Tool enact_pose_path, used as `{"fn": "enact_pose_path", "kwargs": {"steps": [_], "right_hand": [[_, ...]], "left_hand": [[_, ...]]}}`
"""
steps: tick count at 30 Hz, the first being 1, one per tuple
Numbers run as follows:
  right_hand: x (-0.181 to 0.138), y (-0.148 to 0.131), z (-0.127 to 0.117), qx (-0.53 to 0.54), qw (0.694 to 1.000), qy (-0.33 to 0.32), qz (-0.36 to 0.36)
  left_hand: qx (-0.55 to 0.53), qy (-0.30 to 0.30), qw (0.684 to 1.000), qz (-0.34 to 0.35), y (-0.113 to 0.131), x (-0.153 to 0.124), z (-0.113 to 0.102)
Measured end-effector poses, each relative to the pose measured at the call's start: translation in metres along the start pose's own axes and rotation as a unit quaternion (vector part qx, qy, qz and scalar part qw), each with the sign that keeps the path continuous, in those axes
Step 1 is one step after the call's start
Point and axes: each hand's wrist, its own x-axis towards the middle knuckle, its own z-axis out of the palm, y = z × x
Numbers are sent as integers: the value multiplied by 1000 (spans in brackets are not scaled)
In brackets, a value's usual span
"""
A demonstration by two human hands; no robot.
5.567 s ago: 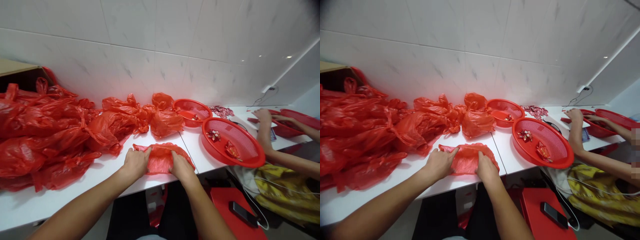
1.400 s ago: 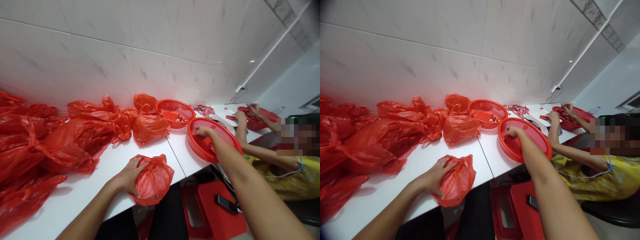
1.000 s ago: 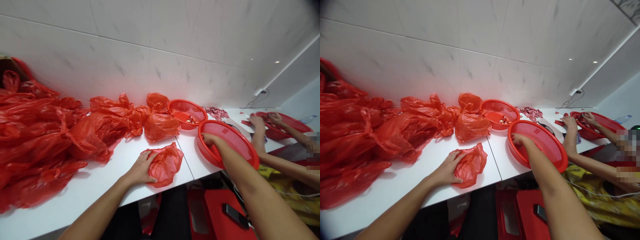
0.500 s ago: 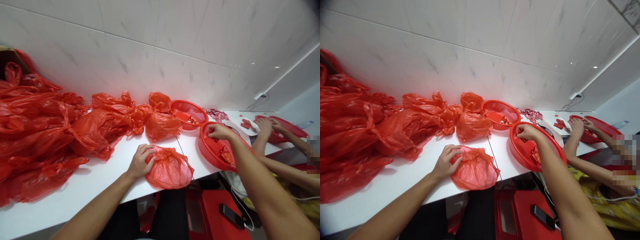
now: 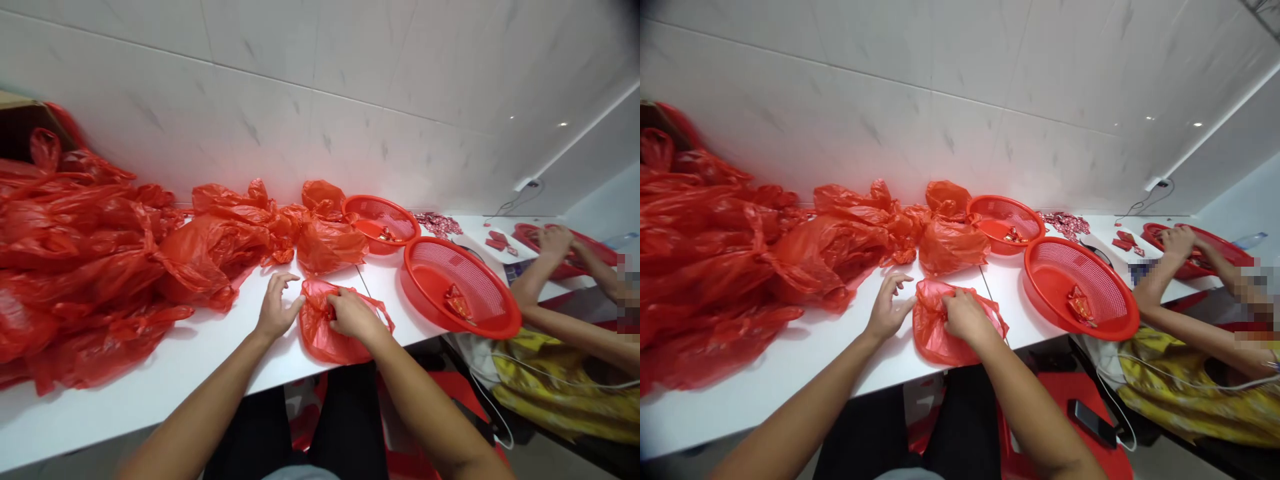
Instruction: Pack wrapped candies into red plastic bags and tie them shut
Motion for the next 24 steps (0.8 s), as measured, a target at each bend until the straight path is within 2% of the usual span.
{"fn": "enact_pose_path", "kwargs": {"steps": [3,5,8,10,12,13,15,17,19,22,24], "right_hand": [[-1,8,4,42,999,30,-8],[-12,14,-3,85,993,79,-27],[-36,33,-15,123,968,217,-29],[-51,50,-17,112,937,332,15],[-62,66,-11,85,912,392,83],[-65,72,-5,76,911,390,113],[-68,79,8,83,926,340,143],[-69,80,18,119,939,297,128],[-72,78,20,186,931,300,88],[-85,73,7,332,880,340,3],[-101,67,-9,435,825,355,-59]], "left_hand": [[-2,-54,998,31,5,-6,2],[31,-85,995,49,7,-9,5],[103,-103,988,49,5,-11,10],[141,-92,985,43,2,-10,11],[166,-78,982,44,-1,-9,11],[176,-72,981,47,-3,-9,11],[194,-66,977,51,-6,-8,12],[196,-64,977,44,-8,-7,12],[160,-60,985,21,-7,-3,11],[5,-44,998,-52,8,9,-2],[-149,-42,982,-106,31,20,-18]]}}
